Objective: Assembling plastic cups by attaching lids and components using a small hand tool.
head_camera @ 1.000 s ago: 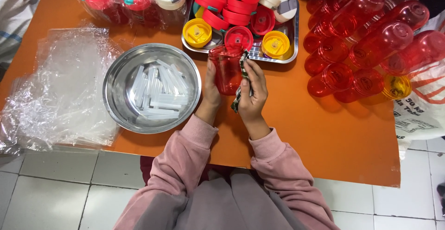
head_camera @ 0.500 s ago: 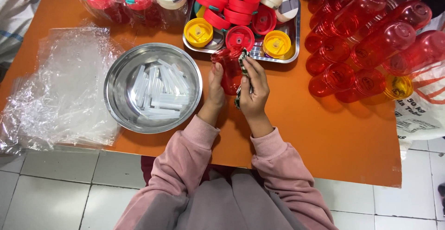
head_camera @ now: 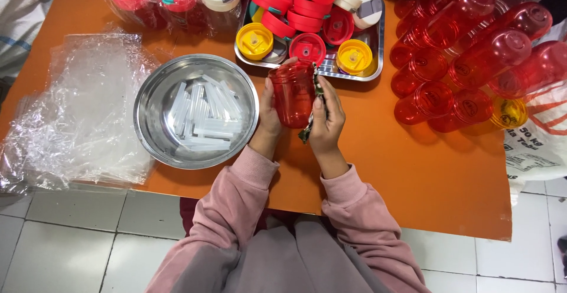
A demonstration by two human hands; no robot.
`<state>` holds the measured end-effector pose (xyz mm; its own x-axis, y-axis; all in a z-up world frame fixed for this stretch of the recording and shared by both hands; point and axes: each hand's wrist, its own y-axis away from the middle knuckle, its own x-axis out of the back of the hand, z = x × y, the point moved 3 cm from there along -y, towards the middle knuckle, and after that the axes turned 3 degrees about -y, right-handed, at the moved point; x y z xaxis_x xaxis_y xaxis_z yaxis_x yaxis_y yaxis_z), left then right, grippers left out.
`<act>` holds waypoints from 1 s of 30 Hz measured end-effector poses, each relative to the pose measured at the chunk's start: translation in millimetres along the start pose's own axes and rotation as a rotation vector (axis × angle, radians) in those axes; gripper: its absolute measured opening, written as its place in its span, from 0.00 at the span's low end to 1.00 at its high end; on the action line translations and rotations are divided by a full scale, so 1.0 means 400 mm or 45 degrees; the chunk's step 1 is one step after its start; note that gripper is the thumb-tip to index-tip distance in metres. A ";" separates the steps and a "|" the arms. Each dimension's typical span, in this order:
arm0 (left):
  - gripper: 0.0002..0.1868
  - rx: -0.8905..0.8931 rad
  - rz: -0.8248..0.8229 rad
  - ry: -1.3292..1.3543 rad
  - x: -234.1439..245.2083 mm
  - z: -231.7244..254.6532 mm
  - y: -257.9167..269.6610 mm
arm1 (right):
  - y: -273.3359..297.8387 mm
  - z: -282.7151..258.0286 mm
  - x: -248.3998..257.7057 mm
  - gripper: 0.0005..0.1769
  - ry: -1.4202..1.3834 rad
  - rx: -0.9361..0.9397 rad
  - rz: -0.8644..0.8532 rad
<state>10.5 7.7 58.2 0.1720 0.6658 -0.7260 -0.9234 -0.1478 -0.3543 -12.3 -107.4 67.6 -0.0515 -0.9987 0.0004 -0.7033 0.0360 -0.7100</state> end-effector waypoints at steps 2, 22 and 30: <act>0.32 0.018 0.066 -0.021 -0.055 0.059 0.000 | 0.000 0.002 -0.002 0.22 -0.073 -0.118 -0.014; 0.24 -0.337 0.443 -0.593 -0.039 0.063 0.011 | 0.013 0.082 0.008 0.27 -0.750 -1.472 0.029; 0.24 -0.263 0.596 -0.339 0.020 0.041 -0.005 | 0.021 0.083 0.001 0.16 -0.556 -1.090 -0.033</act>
<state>8.2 25.4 62.7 -0.3562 0.6520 -0.6694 -0.7893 -0.5934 -0.1580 5.3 -108.8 38.3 0.1181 -0.9188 -0.3766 -0.9887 -0.1441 0.0418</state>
